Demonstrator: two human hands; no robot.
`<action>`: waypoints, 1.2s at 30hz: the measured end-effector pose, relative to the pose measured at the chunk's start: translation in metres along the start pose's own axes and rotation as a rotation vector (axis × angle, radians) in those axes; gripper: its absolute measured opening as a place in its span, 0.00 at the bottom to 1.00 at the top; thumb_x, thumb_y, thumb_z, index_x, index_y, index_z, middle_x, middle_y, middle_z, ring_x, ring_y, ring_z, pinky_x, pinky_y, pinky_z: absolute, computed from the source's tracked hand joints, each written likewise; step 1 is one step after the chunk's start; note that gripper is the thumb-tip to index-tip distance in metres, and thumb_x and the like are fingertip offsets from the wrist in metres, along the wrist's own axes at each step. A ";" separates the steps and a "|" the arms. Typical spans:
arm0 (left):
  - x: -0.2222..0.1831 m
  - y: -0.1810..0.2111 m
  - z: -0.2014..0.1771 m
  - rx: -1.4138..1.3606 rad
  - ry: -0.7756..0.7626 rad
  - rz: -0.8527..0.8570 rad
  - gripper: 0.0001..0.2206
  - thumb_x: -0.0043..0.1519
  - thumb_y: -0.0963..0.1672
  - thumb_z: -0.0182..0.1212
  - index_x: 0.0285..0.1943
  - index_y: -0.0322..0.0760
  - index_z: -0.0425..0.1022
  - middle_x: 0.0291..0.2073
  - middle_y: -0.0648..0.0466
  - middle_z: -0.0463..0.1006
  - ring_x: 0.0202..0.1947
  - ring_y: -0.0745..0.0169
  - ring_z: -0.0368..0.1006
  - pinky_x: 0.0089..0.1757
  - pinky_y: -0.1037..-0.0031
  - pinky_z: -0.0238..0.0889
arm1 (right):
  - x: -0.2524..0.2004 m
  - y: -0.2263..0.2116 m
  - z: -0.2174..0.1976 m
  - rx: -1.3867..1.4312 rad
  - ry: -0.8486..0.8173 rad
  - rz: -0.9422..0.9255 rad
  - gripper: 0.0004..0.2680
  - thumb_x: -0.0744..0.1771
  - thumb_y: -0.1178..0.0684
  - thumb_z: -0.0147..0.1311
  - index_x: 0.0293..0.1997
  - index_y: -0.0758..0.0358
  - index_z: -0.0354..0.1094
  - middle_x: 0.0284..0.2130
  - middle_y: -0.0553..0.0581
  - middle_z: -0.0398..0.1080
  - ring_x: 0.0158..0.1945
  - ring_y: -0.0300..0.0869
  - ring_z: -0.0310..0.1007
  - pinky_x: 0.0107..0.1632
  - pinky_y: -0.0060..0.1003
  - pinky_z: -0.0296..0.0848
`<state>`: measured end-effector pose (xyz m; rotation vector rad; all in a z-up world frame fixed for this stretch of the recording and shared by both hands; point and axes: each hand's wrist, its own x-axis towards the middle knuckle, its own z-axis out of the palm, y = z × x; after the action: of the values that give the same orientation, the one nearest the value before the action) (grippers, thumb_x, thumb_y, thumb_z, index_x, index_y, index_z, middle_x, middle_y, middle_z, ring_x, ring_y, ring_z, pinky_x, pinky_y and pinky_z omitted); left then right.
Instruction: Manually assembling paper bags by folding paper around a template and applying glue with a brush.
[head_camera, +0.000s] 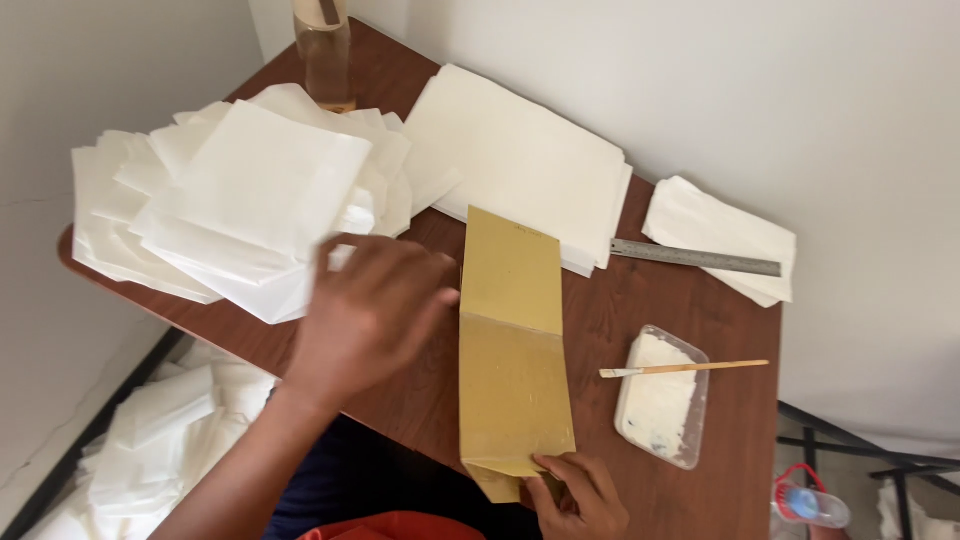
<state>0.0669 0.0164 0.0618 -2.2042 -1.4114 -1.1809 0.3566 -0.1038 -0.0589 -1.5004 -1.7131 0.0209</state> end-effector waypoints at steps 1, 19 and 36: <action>0.000 0.003 0.014 -0.006 0.010 -0.003 0.07 0.68 0.48 0.61 0.51 0.47 0.77 0.46 0.59 0.79 0.48 0.59 0.76 0.54 0.57 0.53 | 0.001 0.000 -0.007 -0.008 0.002 -0.008 0.03 0.61 0.49 0.66 0.33 0.48 0.82 0.32 0.42 0.76 0.13 0.27 0.59 0.19 0.22 0.63; 0.011 -0.054 0.282 -0.071 -0.604 0.017 0.31 0.68 0.59 0.44 0.76 0.43 0.59 0.77 0.47 0.54 0.77 0.44 0.46 0.67 0.41 0.39 | -0.167 0.556 0.036 0.550 0.667 0.694 0.08 0.64 0.62 0.43 0.41 0.72 0.70 0.24 0.64 0.67 0.15 0.48 0.56 0.16 0.37 0.56; 0.061 -0.061 0.278 -0.301 -0.296 -0.143 0.06 0.68 0.39 0.60 0.48 0.35 0.83 0.42 0.50 0.84 0.41 0.57 0.82 0.44 0.72 0.77 | -0.197 0.424 -0.028 0.602 0.801 0.699 0.11 0.64 0.51 0.44 0.44 0.64 0.69 0.36 0.62 0.67 0.26 0.50 0.61 0.19 0.35 0.60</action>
<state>0.1627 0.2522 -0.0803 -2.6116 -1.6197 -1.2209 0.7037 -0.1597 -0.3692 -1.3008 -0.4417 0.2438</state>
